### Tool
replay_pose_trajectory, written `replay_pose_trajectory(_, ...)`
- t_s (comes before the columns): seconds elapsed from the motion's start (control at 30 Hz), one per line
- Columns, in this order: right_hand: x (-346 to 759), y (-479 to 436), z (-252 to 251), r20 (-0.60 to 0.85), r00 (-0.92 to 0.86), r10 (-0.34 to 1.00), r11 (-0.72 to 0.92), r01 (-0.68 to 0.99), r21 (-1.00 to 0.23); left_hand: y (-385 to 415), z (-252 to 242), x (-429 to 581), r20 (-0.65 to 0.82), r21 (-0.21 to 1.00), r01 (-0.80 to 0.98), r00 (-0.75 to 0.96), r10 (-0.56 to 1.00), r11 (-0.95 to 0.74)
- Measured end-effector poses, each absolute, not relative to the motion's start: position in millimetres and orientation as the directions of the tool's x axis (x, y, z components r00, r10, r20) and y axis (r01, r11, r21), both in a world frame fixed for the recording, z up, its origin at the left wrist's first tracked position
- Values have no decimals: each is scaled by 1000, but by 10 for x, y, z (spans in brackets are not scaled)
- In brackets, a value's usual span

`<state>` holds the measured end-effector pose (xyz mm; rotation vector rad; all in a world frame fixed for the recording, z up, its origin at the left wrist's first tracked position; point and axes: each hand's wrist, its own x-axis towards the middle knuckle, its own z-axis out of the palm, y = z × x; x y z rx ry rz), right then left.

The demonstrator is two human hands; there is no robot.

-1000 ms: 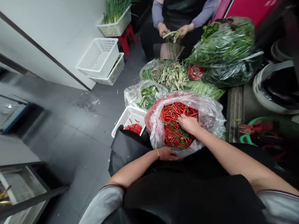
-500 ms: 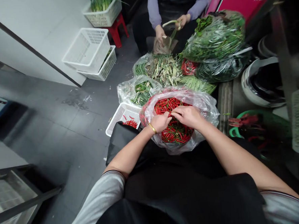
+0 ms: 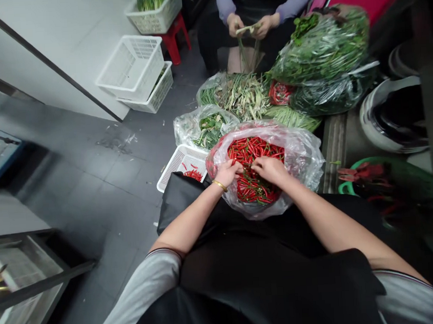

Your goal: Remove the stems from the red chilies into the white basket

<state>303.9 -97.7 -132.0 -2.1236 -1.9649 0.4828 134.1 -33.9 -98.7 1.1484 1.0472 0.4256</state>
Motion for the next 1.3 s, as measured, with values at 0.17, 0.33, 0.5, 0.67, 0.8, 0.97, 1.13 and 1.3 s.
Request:
replay_pose_trajectory(0.17, 3134, -1109, -1070, 116, 98, 988, -17, 831, -556, -524, -1121, 1652, -483, 867, 247, 624, 614, 432)
replay_pose_trajectory(0.33, 2823, -1345, -1212, 152, 74, 986, -25, 952, -304, -851, -1248, 1638, -680, 636, 208, 606, 413, 743)
replay_pose_trajectory(0.5, 2647, -1386, -1288, 108, 166, 980, -95, 873, -478, -845, -1267, 1532, -680, 623, 84, 549, 486, 778)
replay_pose_trajectory(0.67, 2905, -1392, -1196, 32, 432, 901, -270, 617, -739, -759, -1202, 1465, -572, 780, 103, 517, 636, 618)
replay_pose_trajectory(0.8, 2910, -1494, -1262, -192, 172, 966, -245, 382, -891, -886, -1218, 1394, -466, 873, 210, 628, 623, 441)
replay_pose_trajectory(0.97, 2619, -1632, -1280, -449, 31, 893, -413, -338, -846, -1021, -1148, 1214, -348, 843, 72, 829, 438, 534)
replay_pose_trajectory(1.13, 2655, -1493, -1190, -436, 93, 895, -402, -255, -879, -965, -1080, 1221, -398, 748, 12, 808, 434, 663)
replay_pose_trajectory(1.3, 2914, -1416, -1161, -348, -20, 937, -348, 17, -938, -900, -1145, 1354, -466, 781, 65, 722, 512, 621)
